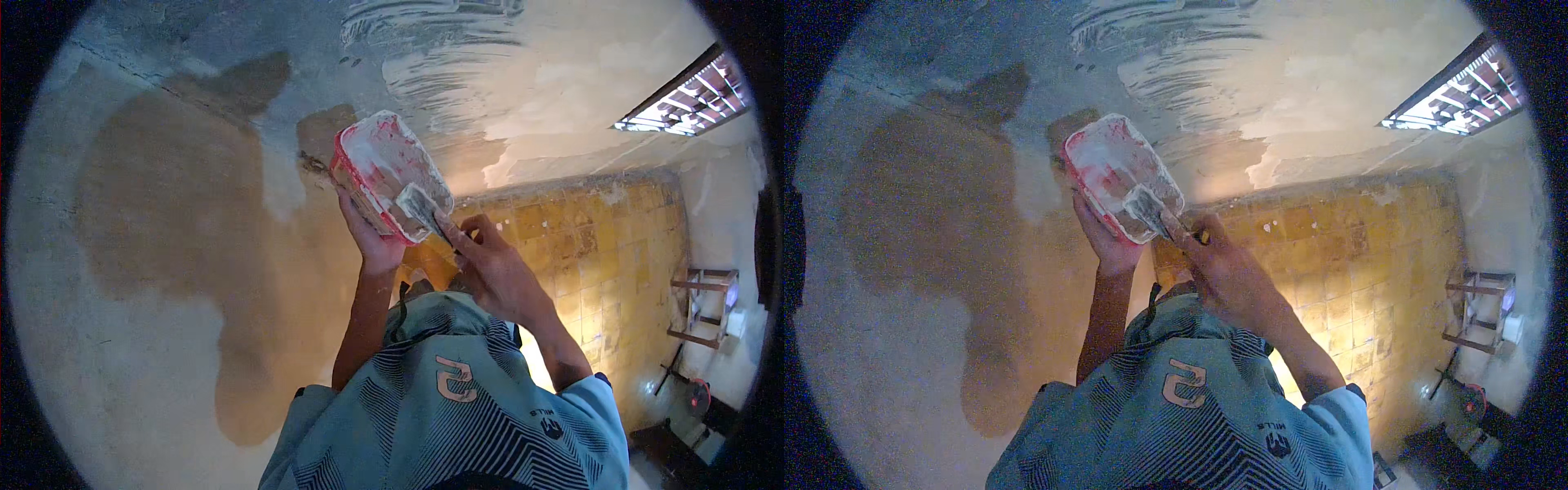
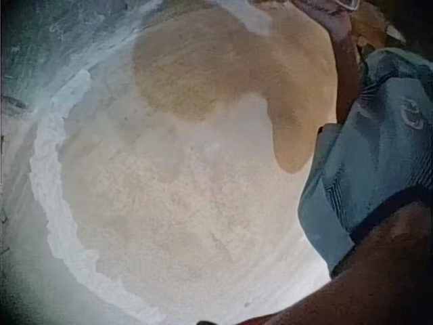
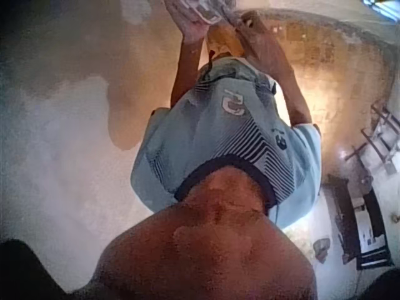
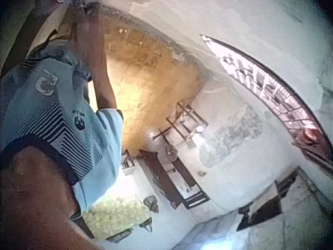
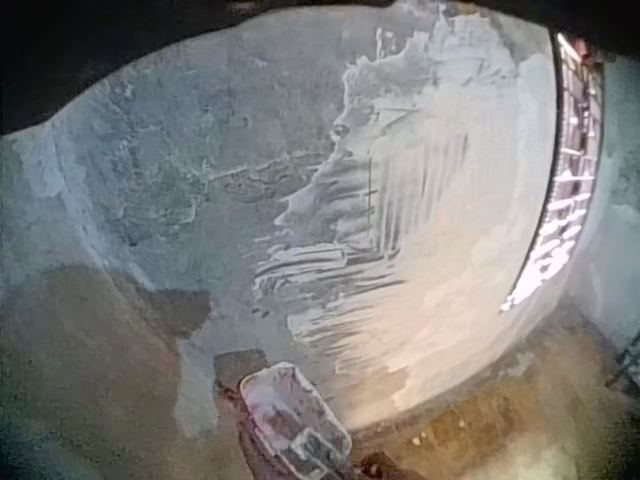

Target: The person applies plaster or spackle to a wall using a putty knife to patch damaged areas.

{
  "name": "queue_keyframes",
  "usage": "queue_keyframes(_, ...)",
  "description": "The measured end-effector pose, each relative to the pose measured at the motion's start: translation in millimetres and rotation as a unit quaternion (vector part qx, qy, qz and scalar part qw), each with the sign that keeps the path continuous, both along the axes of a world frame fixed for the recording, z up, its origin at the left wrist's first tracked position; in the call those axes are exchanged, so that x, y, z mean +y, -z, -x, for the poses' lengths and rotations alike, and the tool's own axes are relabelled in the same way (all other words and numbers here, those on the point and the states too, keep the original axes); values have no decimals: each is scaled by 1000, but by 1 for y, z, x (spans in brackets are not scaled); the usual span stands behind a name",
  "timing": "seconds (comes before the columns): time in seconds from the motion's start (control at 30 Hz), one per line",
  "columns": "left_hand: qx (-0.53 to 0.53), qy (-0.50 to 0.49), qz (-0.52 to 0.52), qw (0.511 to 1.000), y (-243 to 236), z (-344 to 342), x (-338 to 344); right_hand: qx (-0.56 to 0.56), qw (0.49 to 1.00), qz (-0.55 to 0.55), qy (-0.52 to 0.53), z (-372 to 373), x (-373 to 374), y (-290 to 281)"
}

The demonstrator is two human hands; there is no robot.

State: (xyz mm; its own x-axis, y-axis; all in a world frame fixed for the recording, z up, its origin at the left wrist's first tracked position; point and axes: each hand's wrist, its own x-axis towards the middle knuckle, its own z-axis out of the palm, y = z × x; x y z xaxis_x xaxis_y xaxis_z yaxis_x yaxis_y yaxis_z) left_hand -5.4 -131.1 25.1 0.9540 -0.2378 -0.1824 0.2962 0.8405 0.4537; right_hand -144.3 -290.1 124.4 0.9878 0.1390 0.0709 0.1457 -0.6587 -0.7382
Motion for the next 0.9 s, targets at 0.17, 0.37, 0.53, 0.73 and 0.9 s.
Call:
queue_keyframes(0.17,-21,25,16,999,3,-3,-11,90,995,19,22,17,-14,-6)
queue_keyframes(0.37,-36,20,34,999,4,-3,-33,96,994,12,45,37,-44,-20)
queue_keyframes(0.53,-76,59,95,991,-12,2,-45,26,999,-42,20,36,-90,-17)
queue_keyframes(0.73,-36,65,43,996,-8,12,-64,-9,972,-221,80,5,-127,-18)
queue_keyframes(0.9,14,135,11,991,5,19,-65,-82,995,-57,-20,-27,-170,-41)
